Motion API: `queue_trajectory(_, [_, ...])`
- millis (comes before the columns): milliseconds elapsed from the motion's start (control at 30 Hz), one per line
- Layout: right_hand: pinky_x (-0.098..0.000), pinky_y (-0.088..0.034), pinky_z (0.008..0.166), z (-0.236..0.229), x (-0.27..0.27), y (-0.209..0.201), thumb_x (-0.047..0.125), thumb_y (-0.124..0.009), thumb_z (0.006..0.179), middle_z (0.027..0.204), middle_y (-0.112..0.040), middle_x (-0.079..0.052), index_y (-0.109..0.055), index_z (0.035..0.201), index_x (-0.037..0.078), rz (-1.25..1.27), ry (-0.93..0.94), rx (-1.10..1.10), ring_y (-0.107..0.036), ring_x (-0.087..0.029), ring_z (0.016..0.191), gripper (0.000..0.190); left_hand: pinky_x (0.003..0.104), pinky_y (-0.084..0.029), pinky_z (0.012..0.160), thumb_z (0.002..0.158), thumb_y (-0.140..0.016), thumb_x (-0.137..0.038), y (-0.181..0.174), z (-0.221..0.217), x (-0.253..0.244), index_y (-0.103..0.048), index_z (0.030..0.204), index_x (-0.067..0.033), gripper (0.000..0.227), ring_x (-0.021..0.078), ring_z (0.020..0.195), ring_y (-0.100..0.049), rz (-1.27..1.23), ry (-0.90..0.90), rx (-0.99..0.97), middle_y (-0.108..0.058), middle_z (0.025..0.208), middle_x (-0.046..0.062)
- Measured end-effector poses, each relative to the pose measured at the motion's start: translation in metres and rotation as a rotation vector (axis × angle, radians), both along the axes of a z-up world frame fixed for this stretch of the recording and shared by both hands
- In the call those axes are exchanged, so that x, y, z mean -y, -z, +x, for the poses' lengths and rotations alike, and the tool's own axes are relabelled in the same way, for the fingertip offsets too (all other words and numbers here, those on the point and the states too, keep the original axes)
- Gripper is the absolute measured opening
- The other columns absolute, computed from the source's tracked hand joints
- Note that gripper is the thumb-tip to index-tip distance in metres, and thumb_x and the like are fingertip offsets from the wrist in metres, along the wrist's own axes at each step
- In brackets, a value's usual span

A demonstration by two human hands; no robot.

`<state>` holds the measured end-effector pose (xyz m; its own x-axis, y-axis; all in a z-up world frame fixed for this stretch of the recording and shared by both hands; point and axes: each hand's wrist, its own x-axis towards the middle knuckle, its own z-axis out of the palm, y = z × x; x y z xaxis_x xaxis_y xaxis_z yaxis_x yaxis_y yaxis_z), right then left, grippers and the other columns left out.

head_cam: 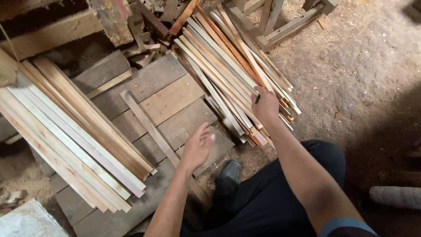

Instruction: Inspecting and marking wooden strips with a pencil in a workshop

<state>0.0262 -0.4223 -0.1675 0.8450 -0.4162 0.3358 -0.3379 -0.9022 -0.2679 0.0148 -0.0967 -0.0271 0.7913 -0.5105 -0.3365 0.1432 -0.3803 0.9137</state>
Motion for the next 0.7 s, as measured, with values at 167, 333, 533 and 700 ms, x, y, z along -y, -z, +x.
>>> queue_trajectory(167, [-0.0412,-0.047,0.1,-0.004,0.006,0.002,0.028,-0.072,0.09,0.111,-0.075,-0.009,-0.064,0.135,0.016,-0.04,0.12,-0.125,-0.066,-0.029,0.113,0.046,0.051,-0.046,0.111,0.099,-0.058,-0.019,0.002,0.007,0.024,-0.042,0.15,0.004,0.058,0.0491,0.134,-0.05,0.011,0.012,-0.006,-0.052,0.141,0.037])
queue_trajectory(333, [-0.0433,-0.046,0.096,-0.002,0.026,0.022,0.05,-0.065,0.096,0.112,-0.076,-0.002,-0.068,0.133,0.03,0.03,0.21,-0.35,-0.064,-0.029,0.116,0.042,0.051,-0.052,0.104,0.098,-0.062,-0.021,0.037,0.011,0.03,-0.049,0.148,-0.0019,0.055,0.0458,0.128,-0.058,0.012,-0.027,0.013,-0.057,0.137,0.034])
queue_trajectory(533, [-0.0471,-0.058,0.079,-0.015,0.003,-0.02,0.046,-0.064,0.091,0.088,-0.077,-0.011,-0.074,0.109,0.023,0.118,0.162,-0.423,-0.074,-0.037,0.092,0.031,0.047,-0.055,0.099,0.098,-0.063,-0.022,0.05,0.018,0.03,-0.056,0.143,-0.0028,0.05,0.0419,0.12,-0.065,0.009,-0.086,-0.008,-0.063,0.13,0.033])
queue_trajectory(700, [-0.0413,-0.057,0.077,-0.055,-0.058,-0.117,0.02,-0.051,0.105,0.084,-0.07,-0.021,-0.068,0.099,-0.004,1.511,-0.047,-0.371,-0.069,-0.03,0.076,0.03,0.038,-0.06,0.086,0.097,-0.062,-0.027,0.056,0.021,0.026,-0.063,0.137,-0.0079,0.044,0.0272,0.107,-0.074,0.026,-0.127,-0.084,-0.074,0.117,0.019])
